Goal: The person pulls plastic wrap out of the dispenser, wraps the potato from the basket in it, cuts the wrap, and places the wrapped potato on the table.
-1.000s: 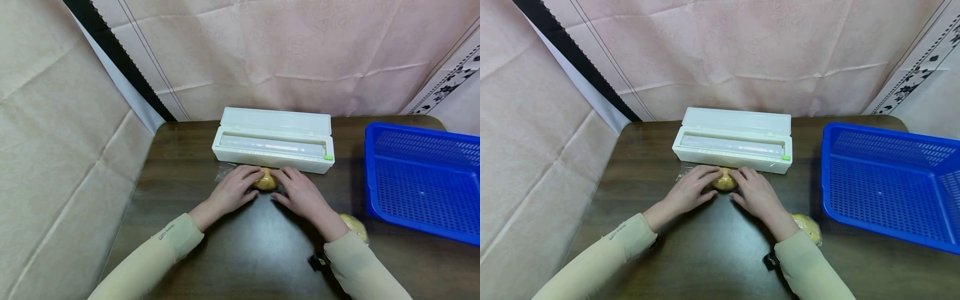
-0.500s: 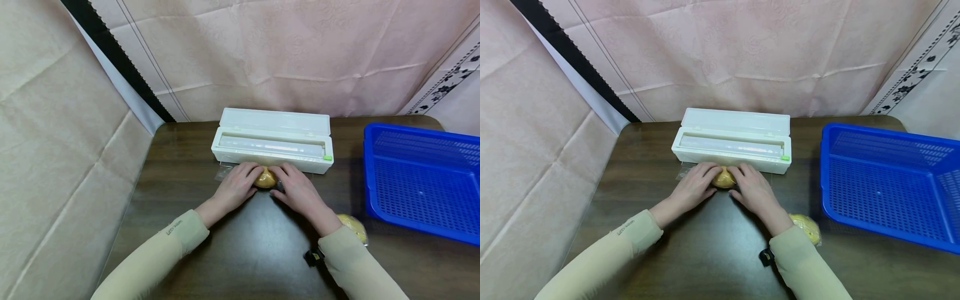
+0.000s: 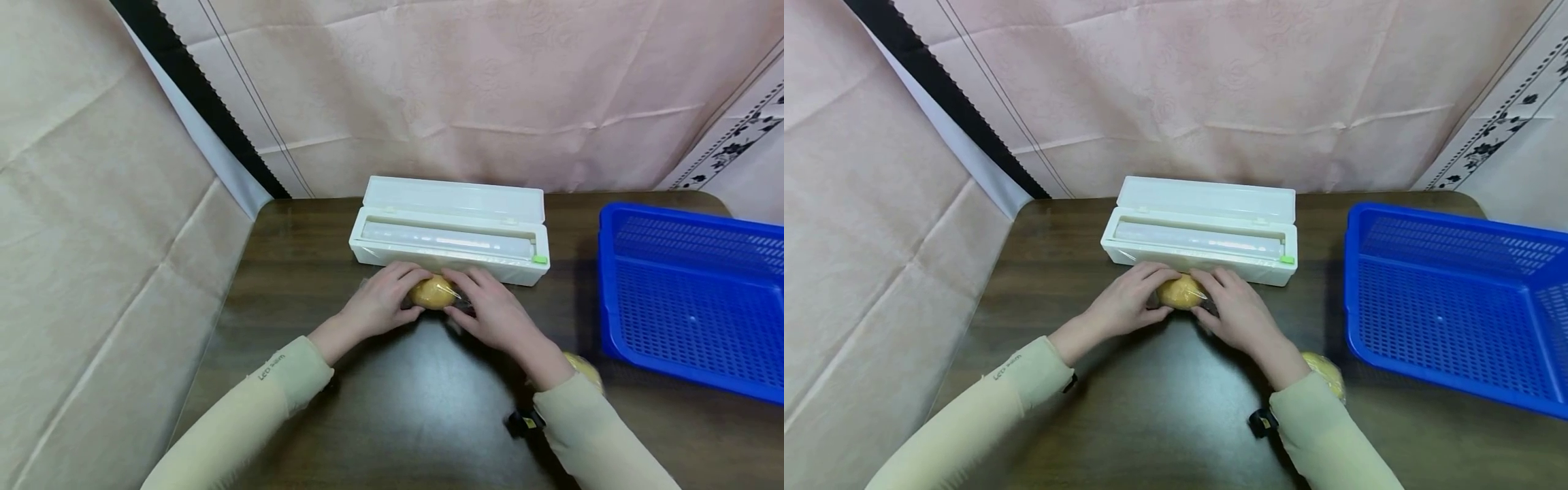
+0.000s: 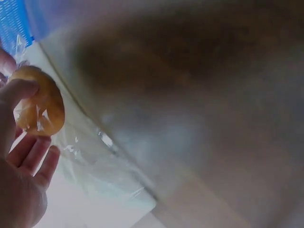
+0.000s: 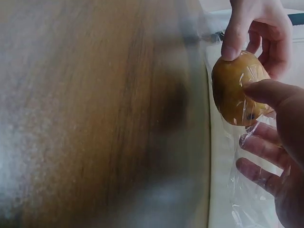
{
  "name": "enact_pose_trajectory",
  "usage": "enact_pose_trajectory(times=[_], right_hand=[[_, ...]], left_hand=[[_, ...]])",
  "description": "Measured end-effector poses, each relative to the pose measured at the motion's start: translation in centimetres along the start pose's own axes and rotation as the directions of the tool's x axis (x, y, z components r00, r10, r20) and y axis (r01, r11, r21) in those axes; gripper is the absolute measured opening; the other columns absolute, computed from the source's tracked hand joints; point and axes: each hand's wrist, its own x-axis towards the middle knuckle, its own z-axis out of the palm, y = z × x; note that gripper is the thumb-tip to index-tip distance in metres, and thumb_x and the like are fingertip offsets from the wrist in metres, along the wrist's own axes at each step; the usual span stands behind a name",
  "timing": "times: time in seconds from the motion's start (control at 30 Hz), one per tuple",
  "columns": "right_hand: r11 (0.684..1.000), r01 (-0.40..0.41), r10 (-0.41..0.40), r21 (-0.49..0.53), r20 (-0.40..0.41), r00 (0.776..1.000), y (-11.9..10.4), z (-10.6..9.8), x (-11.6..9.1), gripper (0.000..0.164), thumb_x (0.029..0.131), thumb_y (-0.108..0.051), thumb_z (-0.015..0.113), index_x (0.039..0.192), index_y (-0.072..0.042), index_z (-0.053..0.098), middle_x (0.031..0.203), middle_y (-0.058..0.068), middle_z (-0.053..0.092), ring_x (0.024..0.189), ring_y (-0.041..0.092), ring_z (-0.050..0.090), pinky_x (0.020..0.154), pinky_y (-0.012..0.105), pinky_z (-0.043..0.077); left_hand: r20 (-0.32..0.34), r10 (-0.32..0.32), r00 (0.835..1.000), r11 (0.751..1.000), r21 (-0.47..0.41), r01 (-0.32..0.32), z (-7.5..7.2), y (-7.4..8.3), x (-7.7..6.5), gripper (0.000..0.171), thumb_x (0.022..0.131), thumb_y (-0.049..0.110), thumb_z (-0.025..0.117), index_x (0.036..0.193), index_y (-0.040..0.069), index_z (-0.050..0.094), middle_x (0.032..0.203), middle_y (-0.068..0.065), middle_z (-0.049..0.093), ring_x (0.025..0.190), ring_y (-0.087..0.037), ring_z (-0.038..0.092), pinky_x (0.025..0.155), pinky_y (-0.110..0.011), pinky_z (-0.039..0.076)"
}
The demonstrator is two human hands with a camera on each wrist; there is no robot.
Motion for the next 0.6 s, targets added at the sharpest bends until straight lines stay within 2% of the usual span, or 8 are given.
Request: enact_pose_trajectory(times=[0.17,0.4,0.6], right_hand=[[1.000,0.002,-0.003,-0.009,-0.011,1.000,-0.5,-0.2,-0.3,0.074,0.091,-0.029,0.088,0.152,-0.007,0.053,0.132,0.017,0.066,0.119,0.036,0.064,0.097,0.056,0.055],[0.998,0.060,-0.063,-0.032,-0.097,0.993,-0.7,0.2,0.2,0.069,0.086,-0.030,0.093,0.140,-0.004,0.060,0.124,0.015,0.066,0.112,0.033,0.064,0.093,0.052,0.057],[0.999,0.036,-0.036,-0.006,-0.089,0.995,-0.8,-0.1,0.7,0.062,0.088,-0.033,0.091,0.136,-0.003,0.064,0.124,0.015,0.067,0.117,0.035,0.064,0.095,0.053,0.056]], left_hand=[[0.041,-0.020,0.999,0.999,-0.037,0.022,-1.1,0.2,0.1,0.052,0.088,0.018,0.088,0.134,0.007,0.066,0.129,-0.009,0.067,0.124,-0.027,0.063,0.107,-0.042,0.052],[0.116,-0.093,0.989,0.989,-0.105,0.105,-2.4,0.4,0.7,0.053,0.089,0.023,0.087,0.136,0.008,0.067,0.130,-0.009,0.070,0.124,-0.025,0.064,0.106,-0.043,0.053],[0.140,-0.096,0.985,0.974,-0.188,0.122,-3.0,0.3,1.0,0.054,0.089,0.021,0.087,0.138,0.009,0.067,0.129,-0.006,0.071,0.121,-0.021,0.066,0.104,-0.041,0.053]])
